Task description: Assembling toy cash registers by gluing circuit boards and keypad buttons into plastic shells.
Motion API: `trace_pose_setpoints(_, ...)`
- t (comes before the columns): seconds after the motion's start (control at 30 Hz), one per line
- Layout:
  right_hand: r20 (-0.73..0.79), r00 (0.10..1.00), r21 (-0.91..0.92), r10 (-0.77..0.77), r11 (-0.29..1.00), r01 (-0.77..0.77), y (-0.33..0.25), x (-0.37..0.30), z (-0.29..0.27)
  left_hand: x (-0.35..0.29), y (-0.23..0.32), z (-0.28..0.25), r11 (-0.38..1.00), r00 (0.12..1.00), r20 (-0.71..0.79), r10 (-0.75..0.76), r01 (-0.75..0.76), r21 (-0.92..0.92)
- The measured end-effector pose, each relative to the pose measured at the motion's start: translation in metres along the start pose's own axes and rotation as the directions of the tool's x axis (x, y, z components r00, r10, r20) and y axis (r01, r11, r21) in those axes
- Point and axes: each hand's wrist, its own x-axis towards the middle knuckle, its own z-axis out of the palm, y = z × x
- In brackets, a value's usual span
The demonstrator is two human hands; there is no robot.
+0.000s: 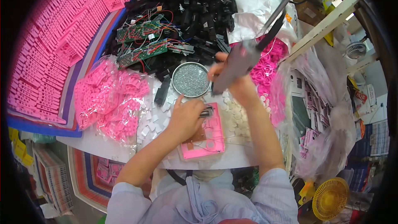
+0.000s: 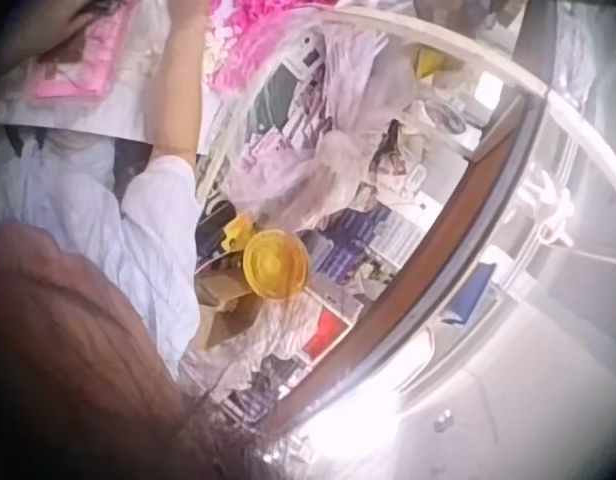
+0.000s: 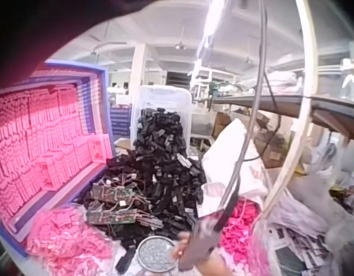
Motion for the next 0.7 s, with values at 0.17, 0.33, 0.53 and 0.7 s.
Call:
trace_pose_setpoints(0.17, -0.393, 0.882, -0.884, -0.259, 0.369, -0.286, -0.058, -0.038, -0.143, -0.039, 0.035, -0.131, 0.987, 0.99, -0.076, -0.123, 0.114, -0.109)
trace_pose_setpoints(0.33, -0.363, 0.903, -0.893, -0.229, -0.19, -0.407, -0.033, -0.04, -0.194, -0.162, 0.025, -0.245, 0.889, 0.866, 0.203, -0.458, 0.445, 0.109)
trace_pose_setpoints(0.53, -0.377, 0.887, -0.892, -0.267, -0.154, -0.425, -0.028, -0.052, -0.175, -0.275, 0.012, -0.254, 0.525, 0.659, 0.028, -0.751, 0.572, 0.63)
trace_pose_setpoints(0.7, -0.163, 0.979, -0.88, 0.12, 0.431, -0.2, -0.019, -0.099, -0.048, -0.175, 0.033, -0.16, 0.89, 0.845, 0.278, -0.456, 0.424, 0.169)
